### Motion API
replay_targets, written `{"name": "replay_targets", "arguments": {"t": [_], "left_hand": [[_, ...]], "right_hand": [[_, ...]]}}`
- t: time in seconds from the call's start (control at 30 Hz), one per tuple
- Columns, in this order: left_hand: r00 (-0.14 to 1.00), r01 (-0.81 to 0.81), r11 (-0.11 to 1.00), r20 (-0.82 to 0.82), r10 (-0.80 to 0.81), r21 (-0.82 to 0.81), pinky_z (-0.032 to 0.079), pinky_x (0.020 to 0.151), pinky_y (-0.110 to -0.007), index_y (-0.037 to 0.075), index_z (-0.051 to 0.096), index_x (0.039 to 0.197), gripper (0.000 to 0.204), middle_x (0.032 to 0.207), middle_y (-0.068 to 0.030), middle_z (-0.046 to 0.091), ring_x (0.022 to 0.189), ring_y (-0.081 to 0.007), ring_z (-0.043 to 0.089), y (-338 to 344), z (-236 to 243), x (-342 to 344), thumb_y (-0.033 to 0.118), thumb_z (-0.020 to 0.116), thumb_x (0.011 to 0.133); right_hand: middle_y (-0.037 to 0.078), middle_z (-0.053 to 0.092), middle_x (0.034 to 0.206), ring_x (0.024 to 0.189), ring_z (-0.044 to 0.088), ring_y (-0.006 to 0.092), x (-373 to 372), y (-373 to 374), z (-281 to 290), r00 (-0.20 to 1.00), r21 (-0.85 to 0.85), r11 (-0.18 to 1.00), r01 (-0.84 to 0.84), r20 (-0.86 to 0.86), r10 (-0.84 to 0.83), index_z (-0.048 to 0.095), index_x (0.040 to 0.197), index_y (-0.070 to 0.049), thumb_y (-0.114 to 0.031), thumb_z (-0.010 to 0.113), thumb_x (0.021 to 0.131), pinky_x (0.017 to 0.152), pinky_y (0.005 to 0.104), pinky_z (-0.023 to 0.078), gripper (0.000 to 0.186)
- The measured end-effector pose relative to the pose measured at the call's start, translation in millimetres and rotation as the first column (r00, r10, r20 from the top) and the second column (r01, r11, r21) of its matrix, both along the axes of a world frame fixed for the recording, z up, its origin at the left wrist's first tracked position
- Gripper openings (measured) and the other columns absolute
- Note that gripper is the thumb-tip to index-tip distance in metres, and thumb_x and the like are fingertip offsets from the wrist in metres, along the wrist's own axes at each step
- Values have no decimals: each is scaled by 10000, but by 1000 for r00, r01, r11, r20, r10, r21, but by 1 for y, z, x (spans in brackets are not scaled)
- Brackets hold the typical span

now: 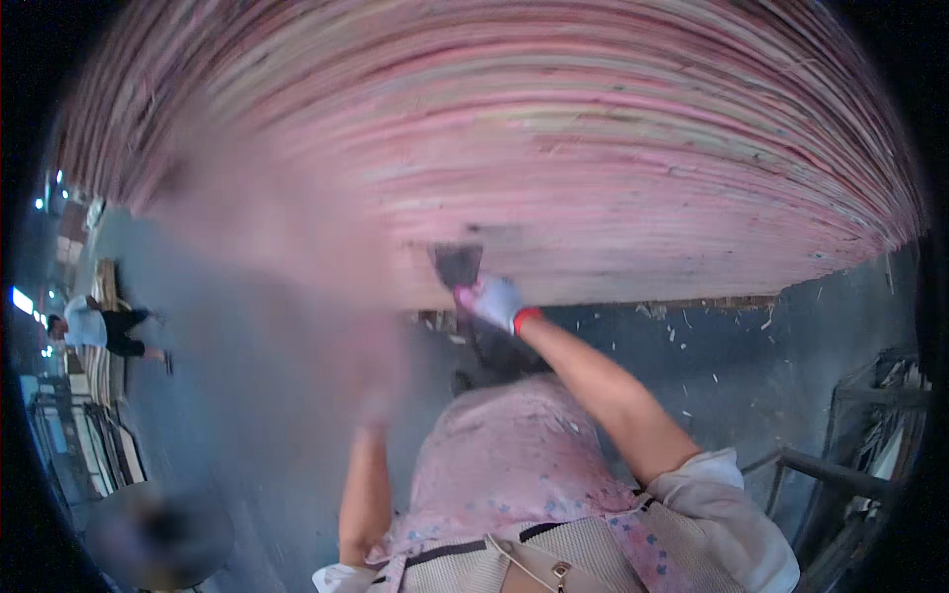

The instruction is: The person uses a spatula and a thin stick to apply and smooth a pinkish filler substance onto the edges of a large stack of wood veneer sheets.

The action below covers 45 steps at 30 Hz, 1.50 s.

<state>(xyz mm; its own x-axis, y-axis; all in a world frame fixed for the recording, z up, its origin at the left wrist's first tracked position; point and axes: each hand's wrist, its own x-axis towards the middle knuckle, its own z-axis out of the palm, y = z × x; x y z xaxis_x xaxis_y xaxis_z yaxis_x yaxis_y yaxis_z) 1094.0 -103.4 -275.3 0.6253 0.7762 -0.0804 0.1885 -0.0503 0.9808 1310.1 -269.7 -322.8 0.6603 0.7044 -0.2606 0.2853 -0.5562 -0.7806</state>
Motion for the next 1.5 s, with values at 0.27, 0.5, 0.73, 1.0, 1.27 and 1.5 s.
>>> {"name": "replay_targets", "arguments": {"t": [0.27, 0.5, 0.73, 1.0, 1.27, 1.5], "left_hand": [[920, -253, 924, -366, 139, -286, 440, 763, -223, 109, 685, 1247, 370, 1081, 31, 714, 931, -80, 633, 38, -82, -127, 332, 716, 954], [922, -278, 893, -360, 144, -353, 439, 883, -272, 124, 662, 1296, 420, 1179, 12, 719, 1057, -109, 645, 72, -81, -141, 356, 716, 950], [947, -183, 904, -317, 55, -388, 462, 907, -292, 115, 650, 1320, 445, 1182, 8, 716, 1063, -118, 646, 62, -95, -118, 360, 710, 954], [939, -227, 923, -322, 122, -310, 498, 948, -270, 14, 640, 1279, 359, 1171, -48, 709, 1083, -132, 637, -15, -114, -145, 185, 696, 969], [753, -630, 669, -521, 401, -395, 505, 1013, -306, -43, 586, 1291, 386, 1223, -105, 690, 1131, -171, 634, -129, -100, -270, 81, 703, 945], [324, -749, -50, -431, 842, -661, 476, 1102, -452, -73, 500, 1346, 336, 1348, -208, 582, 1251, -293, 567, -229, -139, -388, 49, 507, 1032]], "right_hand": [[258, 668, 1215, 1145, 639, 412, 51, 37, -8, 970, -458, 870, -180, 67, 236, 645, 1252, -40, -635, 545, 867, 992, 481, 492, 715], [242, 679, 1210, 1146, 642, 403, 42, 16, 31, 975, -444, 894, -60, 165, 147, 640, 1282, -61, -665, 566, 844, 1002, 461, 482, 750], [206, 711, 1140, 1077, 678, 368, 28, -32, 78, 976, -241, 967, 80, 217, -27, 649, 1249, -39, -548, 614, 879, 939, 431, 521, 630], [157, 729, 954, 918, 715, 271, 7, -34, 32, 988, -222, 968, -118, -125, 92, 675, 1124, -44, -421, 682, 898, 834, 366, 534, 440], [160, 723, 1061, 1001, 695, 292, -123, 39, -48, 719, -197, 708, -678, -378, 584, 684, 1127, -31, -433, 671, 889, 884, 373, 522, 467], [181, 704, 1190, 1106, 679, 309, -229, 121, -67, 353, -120, 337, -934, -472, 808, 647, 1267, -25, -410, 681, 863, 976, 366, 509, 559]]}}
